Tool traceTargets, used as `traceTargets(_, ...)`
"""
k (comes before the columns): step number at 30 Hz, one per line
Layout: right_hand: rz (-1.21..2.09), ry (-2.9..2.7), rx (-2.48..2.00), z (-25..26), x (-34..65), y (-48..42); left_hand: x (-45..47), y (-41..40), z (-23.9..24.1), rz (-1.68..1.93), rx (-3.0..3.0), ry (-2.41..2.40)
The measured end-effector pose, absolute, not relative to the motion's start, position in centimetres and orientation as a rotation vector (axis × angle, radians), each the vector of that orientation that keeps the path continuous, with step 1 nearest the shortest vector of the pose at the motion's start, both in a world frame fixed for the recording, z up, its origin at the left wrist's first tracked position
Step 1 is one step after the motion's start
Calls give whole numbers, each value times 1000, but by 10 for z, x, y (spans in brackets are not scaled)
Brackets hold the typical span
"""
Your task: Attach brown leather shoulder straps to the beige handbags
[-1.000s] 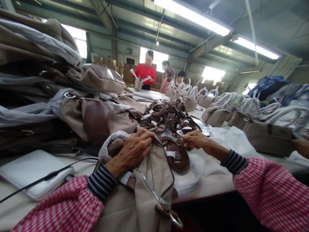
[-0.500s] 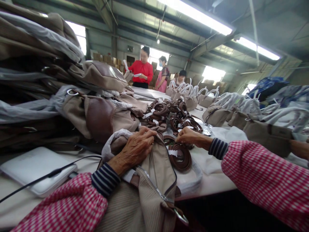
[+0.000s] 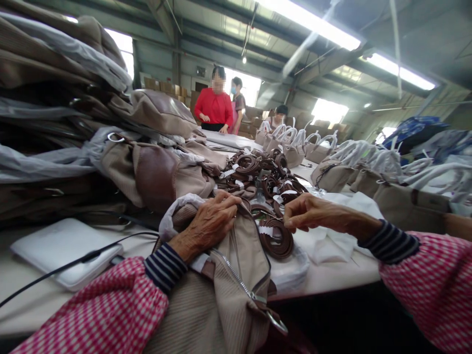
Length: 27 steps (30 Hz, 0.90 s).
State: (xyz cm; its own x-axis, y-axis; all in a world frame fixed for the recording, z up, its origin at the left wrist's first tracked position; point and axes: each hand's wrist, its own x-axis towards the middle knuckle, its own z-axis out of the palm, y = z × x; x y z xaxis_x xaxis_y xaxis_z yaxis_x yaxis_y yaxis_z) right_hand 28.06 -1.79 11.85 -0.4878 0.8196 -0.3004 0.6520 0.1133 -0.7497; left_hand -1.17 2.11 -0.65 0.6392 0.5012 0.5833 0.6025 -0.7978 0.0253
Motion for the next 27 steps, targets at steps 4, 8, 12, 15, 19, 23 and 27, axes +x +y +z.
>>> traceTargets(4,1168,-2171,-1426,94,269,-2,-12,19,-6,-867,-2684,-910)
traceTargets(8,859,-2370,-1403,86,255,15,-11,18,-5,-885,-2659,-929)
traceTargets(12,761,-2531,-1399,87,249,15,-11,20,-6,-883,-2666,-952)
traceTargets(15,680,-2531,-1393,86,249,12,-11,20,-5,-852,-2684,-942)
traceTargets(19,568,-2611,-1460,85,245,16,-11,18,-2,-836,-2683,-948)
traceTargets(23,570,-2738,-1512,87,238,28,-11,17,-1,-806,-2690,-978)
traceTargets(27,485,-2783,-1501,89,235,29,-11,17,-2,-803,-2698,-988)
